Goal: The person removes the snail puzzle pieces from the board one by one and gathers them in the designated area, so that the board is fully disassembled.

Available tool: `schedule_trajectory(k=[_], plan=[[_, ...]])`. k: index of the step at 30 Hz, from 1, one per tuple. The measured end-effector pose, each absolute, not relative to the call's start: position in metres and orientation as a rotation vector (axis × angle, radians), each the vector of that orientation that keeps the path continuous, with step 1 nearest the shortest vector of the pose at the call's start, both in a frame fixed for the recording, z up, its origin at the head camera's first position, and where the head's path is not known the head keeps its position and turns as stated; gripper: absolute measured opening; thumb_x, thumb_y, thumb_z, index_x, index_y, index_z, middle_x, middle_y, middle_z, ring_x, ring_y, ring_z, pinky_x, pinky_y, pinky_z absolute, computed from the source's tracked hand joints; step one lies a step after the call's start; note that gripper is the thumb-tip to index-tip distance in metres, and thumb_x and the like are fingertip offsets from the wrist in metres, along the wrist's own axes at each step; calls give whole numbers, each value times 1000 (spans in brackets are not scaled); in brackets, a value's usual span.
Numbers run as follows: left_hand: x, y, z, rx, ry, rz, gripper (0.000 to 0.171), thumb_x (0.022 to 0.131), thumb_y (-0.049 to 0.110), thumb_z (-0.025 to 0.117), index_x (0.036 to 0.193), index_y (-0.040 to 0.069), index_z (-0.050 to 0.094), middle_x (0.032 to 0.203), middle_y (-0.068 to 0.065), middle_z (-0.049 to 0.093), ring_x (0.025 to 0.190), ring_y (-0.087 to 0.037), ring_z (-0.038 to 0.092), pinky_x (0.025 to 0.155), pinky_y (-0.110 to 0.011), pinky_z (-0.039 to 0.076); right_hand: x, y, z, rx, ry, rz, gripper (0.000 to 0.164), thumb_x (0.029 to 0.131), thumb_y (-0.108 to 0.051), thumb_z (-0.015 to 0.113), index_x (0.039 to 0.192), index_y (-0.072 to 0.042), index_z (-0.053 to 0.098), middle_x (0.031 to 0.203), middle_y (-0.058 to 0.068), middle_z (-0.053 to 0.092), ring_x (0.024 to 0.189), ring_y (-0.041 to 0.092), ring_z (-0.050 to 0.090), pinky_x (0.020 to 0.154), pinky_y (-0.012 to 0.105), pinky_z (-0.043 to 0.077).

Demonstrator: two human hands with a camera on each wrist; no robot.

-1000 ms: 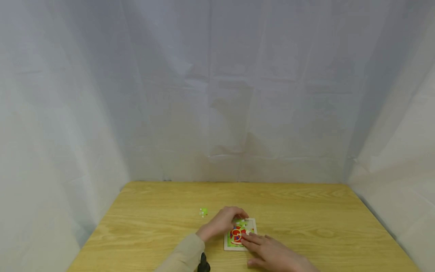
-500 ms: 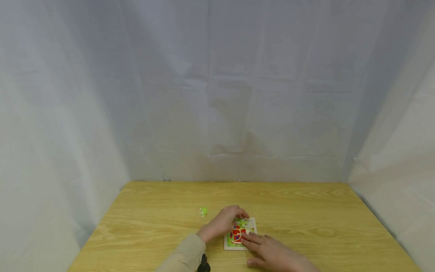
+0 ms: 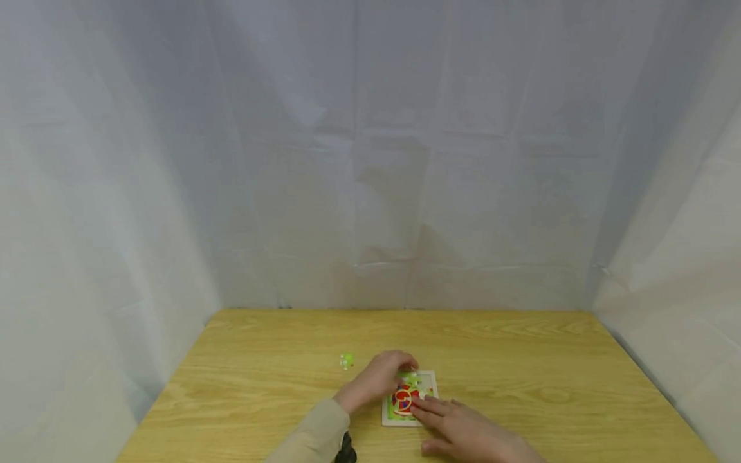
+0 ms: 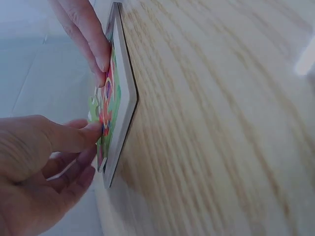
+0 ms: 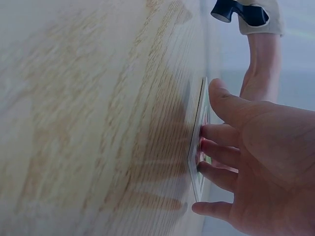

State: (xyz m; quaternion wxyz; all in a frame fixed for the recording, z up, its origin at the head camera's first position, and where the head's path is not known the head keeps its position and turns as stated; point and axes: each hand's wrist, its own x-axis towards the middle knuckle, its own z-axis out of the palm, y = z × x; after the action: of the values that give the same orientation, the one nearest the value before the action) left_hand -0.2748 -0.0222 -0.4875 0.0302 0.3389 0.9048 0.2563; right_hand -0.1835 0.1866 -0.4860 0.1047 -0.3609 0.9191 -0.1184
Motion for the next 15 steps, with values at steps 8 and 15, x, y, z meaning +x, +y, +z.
schedule_trajectory(k=[8,15], plan=[[-276,-28,-491,1017,2864,749,23,82,9,82,104,8,76,97,1,70,91,-11,63,87,-28,52,-183,185,-485,-1061,2715,-347,64,102,-51,52,153,-13,45,159,2,42,144,24,42,105,59,43],[-273,-26,-488,972,2890,709,25,81,5,81,105,9,76,96,0,69,90,-11,62,86,-28,52,-183,186,-486,-1085,2729,-326,64,102,-51,53,153,-13,46,158,3,43,143,24,43,104,59,44]])
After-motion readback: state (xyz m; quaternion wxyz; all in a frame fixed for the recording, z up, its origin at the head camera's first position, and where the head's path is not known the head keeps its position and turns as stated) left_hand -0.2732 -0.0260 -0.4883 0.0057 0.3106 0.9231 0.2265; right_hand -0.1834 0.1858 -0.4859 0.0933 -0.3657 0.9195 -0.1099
